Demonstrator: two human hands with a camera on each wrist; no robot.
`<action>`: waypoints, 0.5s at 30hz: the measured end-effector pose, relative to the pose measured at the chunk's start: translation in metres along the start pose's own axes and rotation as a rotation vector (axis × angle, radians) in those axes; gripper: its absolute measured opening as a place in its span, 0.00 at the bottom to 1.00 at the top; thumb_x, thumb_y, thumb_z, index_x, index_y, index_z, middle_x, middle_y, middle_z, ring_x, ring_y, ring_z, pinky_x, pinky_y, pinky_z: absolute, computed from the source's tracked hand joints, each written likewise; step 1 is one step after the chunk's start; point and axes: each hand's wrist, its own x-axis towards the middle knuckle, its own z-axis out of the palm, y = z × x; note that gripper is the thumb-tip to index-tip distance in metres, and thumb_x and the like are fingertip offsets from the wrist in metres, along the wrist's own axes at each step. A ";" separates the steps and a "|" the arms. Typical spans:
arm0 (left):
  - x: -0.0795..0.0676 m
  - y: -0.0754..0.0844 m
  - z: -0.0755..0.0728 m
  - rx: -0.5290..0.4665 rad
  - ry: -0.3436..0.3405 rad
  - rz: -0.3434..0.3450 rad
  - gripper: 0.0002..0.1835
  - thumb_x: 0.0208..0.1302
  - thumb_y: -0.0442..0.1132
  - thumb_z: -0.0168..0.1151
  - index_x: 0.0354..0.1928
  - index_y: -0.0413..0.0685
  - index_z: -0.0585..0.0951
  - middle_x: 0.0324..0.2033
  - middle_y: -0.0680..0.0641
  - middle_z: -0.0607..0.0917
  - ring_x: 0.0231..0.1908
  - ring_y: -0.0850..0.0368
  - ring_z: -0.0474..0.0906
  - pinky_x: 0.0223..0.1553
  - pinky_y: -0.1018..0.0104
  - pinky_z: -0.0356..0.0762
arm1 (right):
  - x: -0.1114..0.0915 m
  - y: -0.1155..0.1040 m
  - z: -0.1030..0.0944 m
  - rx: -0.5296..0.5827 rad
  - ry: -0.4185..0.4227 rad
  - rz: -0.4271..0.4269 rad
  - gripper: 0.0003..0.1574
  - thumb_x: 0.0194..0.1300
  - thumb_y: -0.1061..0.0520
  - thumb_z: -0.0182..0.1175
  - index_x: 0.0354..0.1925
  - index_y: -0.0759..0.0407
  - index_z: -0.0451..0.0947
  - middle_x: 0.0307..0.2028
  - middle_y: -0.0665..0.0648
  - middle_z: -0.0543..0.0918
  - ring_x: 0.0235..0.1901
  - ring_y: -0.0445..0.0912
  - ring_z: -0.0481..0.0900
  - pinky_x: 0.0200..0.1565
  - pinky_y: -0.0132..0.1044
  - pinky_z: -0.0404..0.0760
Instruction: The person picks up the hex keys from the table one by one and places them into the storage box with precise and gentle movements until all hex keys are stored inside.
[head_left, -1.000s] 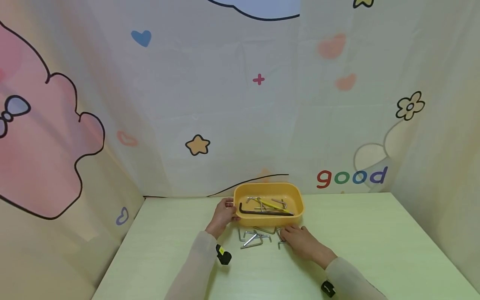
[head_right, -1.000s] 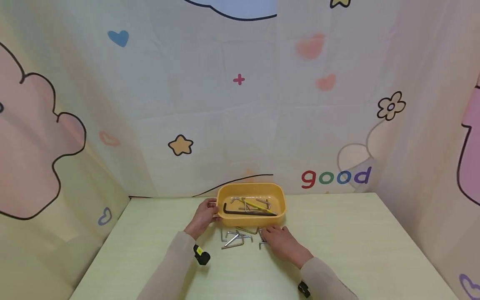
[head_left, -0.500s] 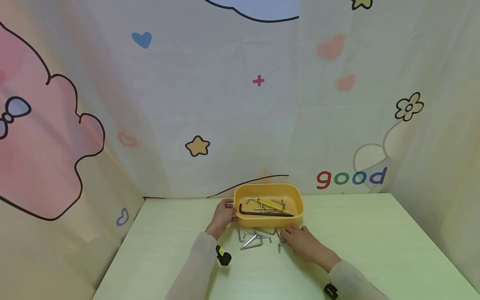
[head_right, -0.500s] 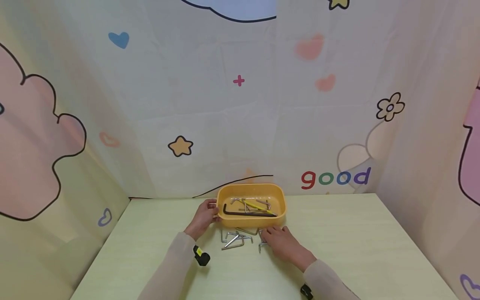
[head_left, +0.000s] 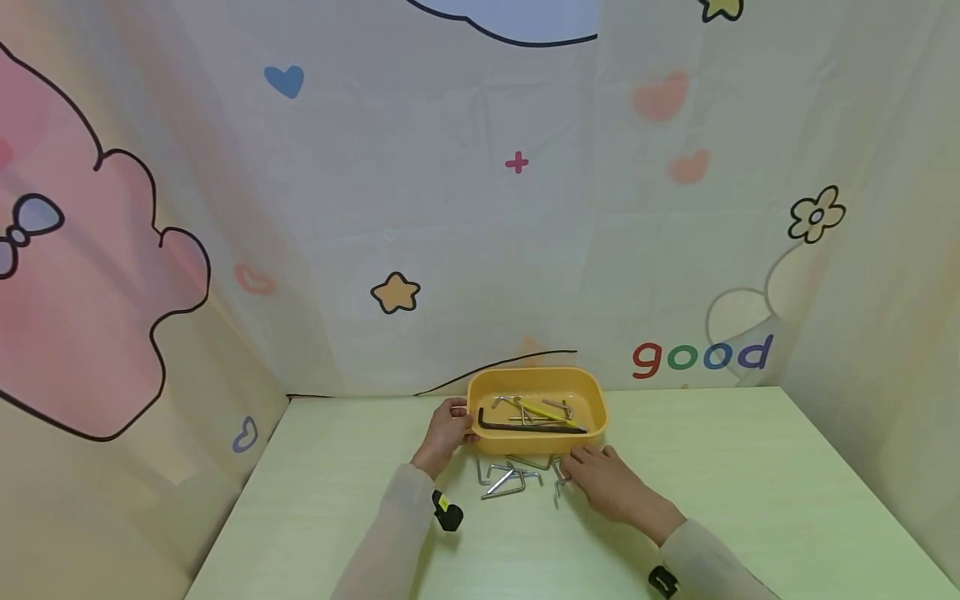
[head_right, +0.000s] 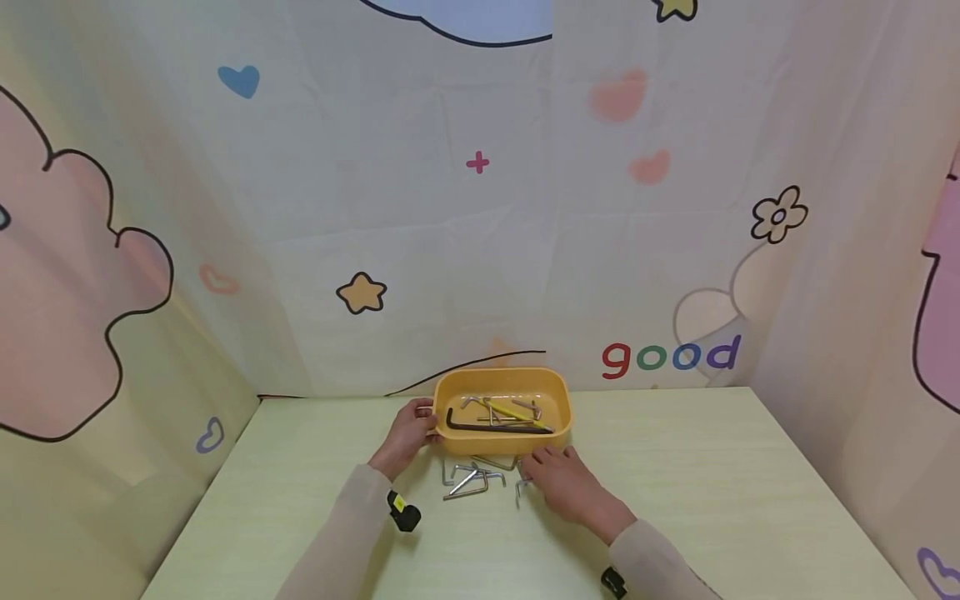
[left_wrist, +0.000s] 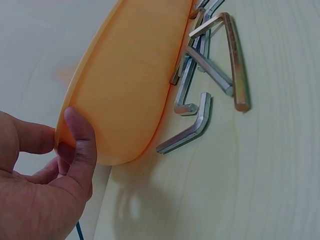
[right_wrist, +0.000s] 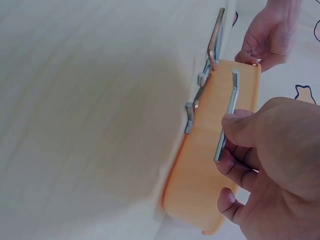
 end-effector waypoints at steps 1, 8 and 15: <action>0.000 0.000 0.000 0.000 0.001 0.000 0.22 0.70 0.29 0.51 0.65 0.36 0.66 0.45 0.43 0.69 0.37 0.54 0.75 0.33 0.71 0.84 | 0.000 0.000 -0.001 -0.006 0.003 0.001 0.04 0.70 0.56 0.56 0.38 0.47 0.71 0.36 0.46 0.73 0.40 0.44 0.71 0.38 0.37 0.63; -0.002 0.002 0.002 0.013 0.019 -0.002 0.22 0.70 0.28 0.51 0.64 0.35 0.67 0.44 0.44 0.69 0.37 0.54 0.75 0.33 0.70 0.84 | 0.001 -0.002 -0.010 -0.020 0.048 -0.024 0.06 0.68 0.58 0.59 0.37 0.47 0.72 0.36 0.46 0.73 0.39 0.44 0.72 0.37 0.37 0.64; -0.004 0.006 0.002 0.032 0.037 0.011 0.22 0.68 0.28 0.52 0.63 0.33 0.68 0.41 0.45 0.70 0.35 0.54 0.75 0.32 0.70 0.84 | 0.002 -0.002 -0.016 -0.037 0.095 -0.051 0.05 0.67 0.58 0.60 0.38 0.48 0.72 0.37 0.46 0.75 0.41 0.45 0.73 0.37 0.36 0.64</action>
